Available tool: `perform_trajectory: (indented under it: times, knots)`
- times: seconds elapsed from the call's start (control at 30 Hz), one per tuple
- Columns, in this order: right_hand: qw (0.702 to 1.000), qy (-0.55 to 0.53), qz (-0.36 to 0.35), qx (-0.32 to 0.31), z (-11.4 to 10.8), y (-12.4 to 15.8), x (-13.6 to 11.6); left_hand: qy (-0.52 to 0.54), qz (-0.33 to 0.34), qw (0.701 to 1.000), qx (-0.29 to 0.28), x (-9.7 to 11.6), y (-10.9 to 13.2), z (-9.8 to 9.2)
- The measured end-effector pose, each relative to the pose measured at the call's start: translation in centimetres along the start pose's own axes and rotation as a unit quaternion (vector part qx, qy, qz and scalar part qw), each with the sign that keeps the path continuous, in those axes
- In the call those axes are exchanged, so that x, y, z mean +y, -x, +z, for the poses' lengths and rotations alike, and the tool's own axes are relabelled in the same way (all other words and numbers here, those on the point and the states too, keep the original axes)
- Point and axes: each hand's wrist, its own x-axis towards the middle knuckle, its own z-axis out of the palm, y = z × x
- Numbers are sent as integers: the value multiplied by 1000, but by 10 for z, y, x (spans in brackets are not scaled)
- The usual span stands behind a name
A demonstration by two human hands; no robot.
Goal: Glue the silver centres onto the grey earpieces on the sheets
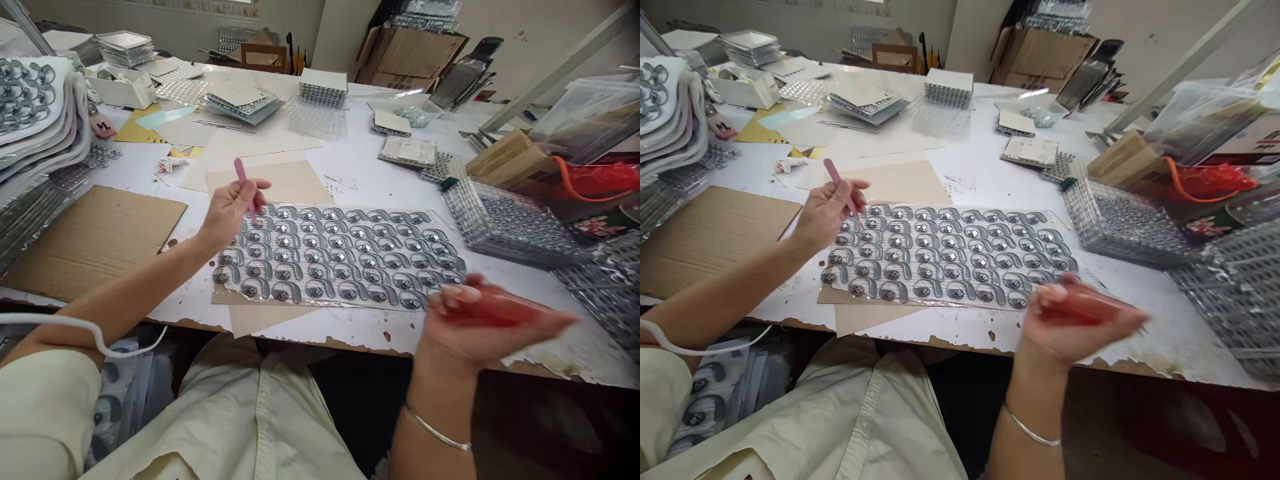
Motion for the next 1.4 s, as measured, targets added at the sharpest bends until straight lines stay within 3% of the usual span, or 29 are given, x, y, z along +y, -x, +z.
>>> perform_trajectory:
  times: [0.1, 0.23, 0.37, 0.57, 0.77, 0.87, 0.93, 1.07, 1.2, 1.27, 1.4]
  knots:
    - [996, -8, 49, -71, 47, 23, 16, 5, 61, 997, -44, -1, 11, 12]
    - [984, -29, 110, -139, 76, 31, 25, 6, 44, 999, -25, -2, 17, -3]
    - [980, -25, 115, -161, 76, 27, 33, -23, 43, 997, -54, 2, 32, -11]
    - [981, -14, 115, -158, 70, 29, 40, -51, 45, 986, -151, 1, 57, 10]
    - [985, 28, 4, -169, 65, 28, 35, -141, 235, 949, -157, 0, 52, 34]
    - [985, 49, -67, -153, 62, 29, 37, -150, 273, 934, -177, -2, 50, 46]
    - [986, 54, -79, -138, 61, 31, 39, -147, 291, 922, -207, -8, 53, 53]
    - [985, 65, -101, -124, 57, 36, 44, -182, 390, 869, -244, -25, 68, 63]
    - [978, 73, -142, -136, 54, 38, 46, -302, 533, 749, -254, -29, 89, 65]
    - [973, 84, -149, -153, 53, 40, 47, -332, 567, 709, -257, -27, 96, 65]
    - [960, 120, -185, -174, 49, 43, 50, -360, 565, 702, -240, -24, 100, 65]
